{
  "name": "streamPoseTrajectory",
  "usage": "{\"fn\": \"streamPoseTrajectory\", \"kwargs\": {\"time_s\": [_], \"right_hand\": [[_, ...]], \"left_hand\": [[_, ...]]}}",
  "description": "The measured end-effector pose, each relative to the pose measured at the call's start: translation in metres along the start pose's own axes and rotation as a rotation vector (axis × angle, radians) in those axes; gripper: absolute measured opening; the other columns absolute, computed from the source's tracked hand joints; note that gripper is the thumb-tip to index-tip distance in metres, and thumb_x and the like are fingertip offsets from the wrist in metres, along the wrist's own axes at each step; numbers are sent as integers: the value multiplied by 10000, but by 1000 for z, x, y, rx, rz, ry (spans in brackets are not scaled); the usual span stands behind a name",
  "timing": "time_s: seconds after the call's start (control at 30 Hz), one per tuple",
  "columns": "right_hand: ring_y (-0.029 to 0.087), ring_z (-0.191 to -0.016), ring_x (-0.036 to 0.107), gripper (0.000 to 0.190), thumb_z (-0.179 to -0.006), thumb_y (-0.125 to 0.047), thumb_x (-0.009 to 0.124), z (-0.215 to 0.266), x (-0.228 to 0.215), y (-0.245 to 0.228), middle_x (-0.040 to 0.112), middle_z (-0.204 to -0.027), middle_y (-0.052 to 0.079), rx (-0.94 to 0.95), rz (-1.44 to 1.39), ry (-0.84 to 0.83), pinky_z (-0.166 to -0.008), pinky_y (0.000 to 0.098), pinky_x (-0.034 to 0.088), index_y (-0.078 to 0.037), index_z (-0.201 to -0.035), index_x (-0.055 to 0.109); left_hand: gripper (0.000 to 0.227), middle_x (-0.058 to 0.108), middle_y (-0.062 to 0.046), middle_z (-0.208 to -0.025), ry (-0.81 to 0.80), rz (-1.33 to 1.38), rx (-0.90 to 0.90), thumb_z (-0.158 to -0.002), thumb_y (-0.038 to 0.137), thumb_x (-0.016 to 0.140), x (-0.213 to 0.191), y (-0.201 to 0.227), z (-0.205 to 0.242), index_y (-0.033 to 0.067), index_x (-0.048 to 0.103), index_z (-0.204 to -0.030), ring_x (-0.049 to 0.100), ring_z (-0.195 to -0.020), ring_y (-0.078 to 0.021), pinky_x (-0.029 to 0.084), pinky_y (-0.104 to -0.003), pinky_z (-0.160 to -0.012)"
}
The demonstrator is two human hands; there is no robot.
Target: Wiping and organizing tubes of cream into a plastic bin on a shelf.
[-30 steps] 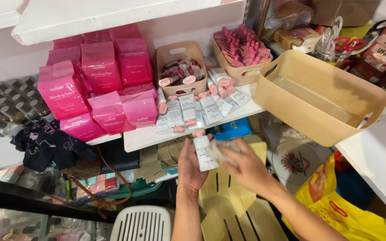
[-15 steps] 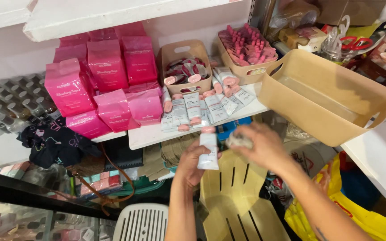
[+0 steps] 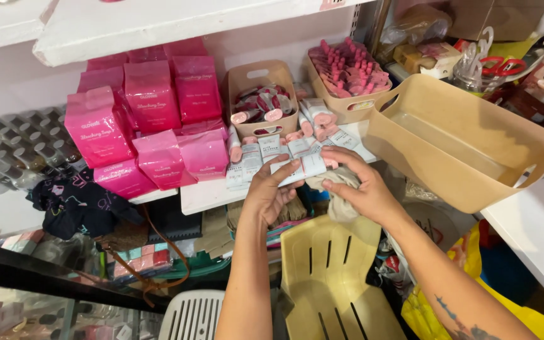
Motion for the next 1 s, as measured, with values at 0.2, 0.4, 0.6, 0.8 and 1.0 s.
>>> {"fn": "streamPoseTrajectory", "kwargs": {"time_s": [0.2, 0.4, 0.6, 0.8, 1.0], "right_hand": [[245, -1191, 631, 425, -864, -55, 772, -39, -10, 0, 616, -1277, 88, 31, 299, 235, -994, 354, 514, -173, -1269, 718], [345, -1174, 560, 525, -782, -22, 796, -87, 0, 25, 616, -1328, 70, -211, 683, 380, -1004, 444, 479, -182, -1277, 725], [322, -1161, 548, 611, -706, -95, 818, -115, 35, 59, 596, -1327, 30, -145, 874, 165, -911, 475, 471, -263, -1285, 723], [347, -1229, 529, 649, -752, -176, 826, -133, 43, 71, 553, -1374, 61, 101, 882, 52, -923, 513, 485, -304, -1363, 648], [417, -1259, 551, 802, -803, -265, 833, -66, 17, 33, 418, -1519, 133, 330, 739, 87, -1016, 494, 504, -264, -1517, 468]], "left_hand": [[793, 541, -149, -1425, 185, -83, 148, -855, 376, 752, 20, 9, -8, 132, 388, -1516, 641, -1118, -263, 543, -388, -768], [692, 398, -241, -1598, 415, -1077, 778, -858, 187, 755, 22, -4, -18, 61, 501, -1488, 391, -1451, -446, 263, -507, -1192], [664, 390, -265, -1578, 437, -1259, 806, -800, 157, 752, 38, 1, -3, 44, 562, -1426, 333, -1457, -439, 195, -534, -1216], [656, 413, -222, -1563, 423, -1285, 675, -813, 181, 750, 30, 7, 7, 81, 568, -1436, 312, -1430, -483, 208, -535, -1197], [664, 365, -212, -1604, 419, -1340, 687, -808, 203, 766, 13, -24, -7, 90, 552, -1427, 330, -1408, -502, 253, -552, -1193]]}}
Point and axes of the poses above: each hand's wrist, its own z-axis away from the middle knuckle, its own x-axis out of the palm, y = z × x, the point moved 2 cm from there along -z, towards the middle knuckle
